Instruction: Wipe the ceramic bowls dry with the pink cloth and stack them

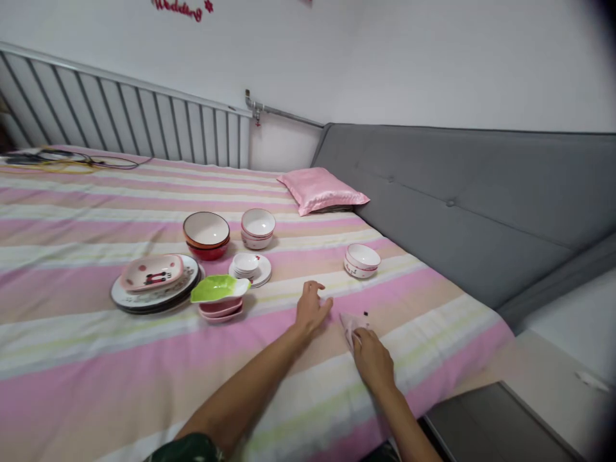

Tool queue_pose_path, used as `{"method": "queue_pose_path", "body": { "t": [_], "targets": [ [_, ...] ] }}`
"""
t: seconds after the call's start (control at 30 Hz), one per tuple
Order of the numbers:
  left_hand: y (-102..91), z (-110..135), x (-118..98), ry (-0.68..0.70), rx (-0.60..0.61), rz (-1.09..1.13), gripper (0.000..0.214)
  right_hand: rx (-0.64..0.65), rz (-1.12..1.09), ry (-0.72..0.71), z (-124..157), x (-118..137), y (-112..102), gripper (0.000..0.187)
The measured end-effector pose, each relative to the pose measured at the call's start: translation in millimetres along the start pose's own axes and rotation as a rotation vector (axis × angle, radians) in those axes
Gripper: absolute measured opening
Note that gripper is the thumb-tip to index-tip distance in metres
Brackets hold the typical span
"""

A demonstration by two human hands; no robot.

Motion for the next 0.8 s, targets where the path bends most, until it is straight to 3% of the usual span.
{"method": "queue_pose_path", "body": {
  "t": [0.1,0.23,0.37,0.47,0.6,0.8],
  "targets": [
    [-49.2,-14.2,-11.3,0.074,0.009,-0.130,0.026,0.018,-0.007,0.058,23.8,12.1,0.1,0.029],
    [-127.8,-50.5,-13.3,0.107,-0.040,-0.342,0.035,0.037,-0.044,0.122,47.7,26.7,1.3,0.031],
    [-203.5,-88.0,4.1,0.068,-0.070,-0.553,0.037,0.046,-0.082,0.175,57.4,32.7,5.0,0.031],
    [-245.2,-111.8,24.4,0.017,-0.041,-0.675,0.037,0.028,-0.092,0.203,60.6,33.9,8.5,0.034],
    [-274.0,-136.4,48.4,-0.039,0.022,-0.745,0.036,0.005,-0.104,0.222,62.4,35.2,11.3,0.034],
    [-281.2,-154.9,69.0,-0.137,0.055,-0.676,0.036,-0.001,-0.113,0.238,60.4,35.7,11.1,0.031]
  ]
}}
Point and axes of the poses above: each hand's wrist, its own z-axis away from the middle knuckle, its own y-axis out of the palm, x = y × z, the point moved 5 cm from there along -z, towards the middle knuckle, and after that the axes turned 9 degrees about -x, right-handed, at the moved point
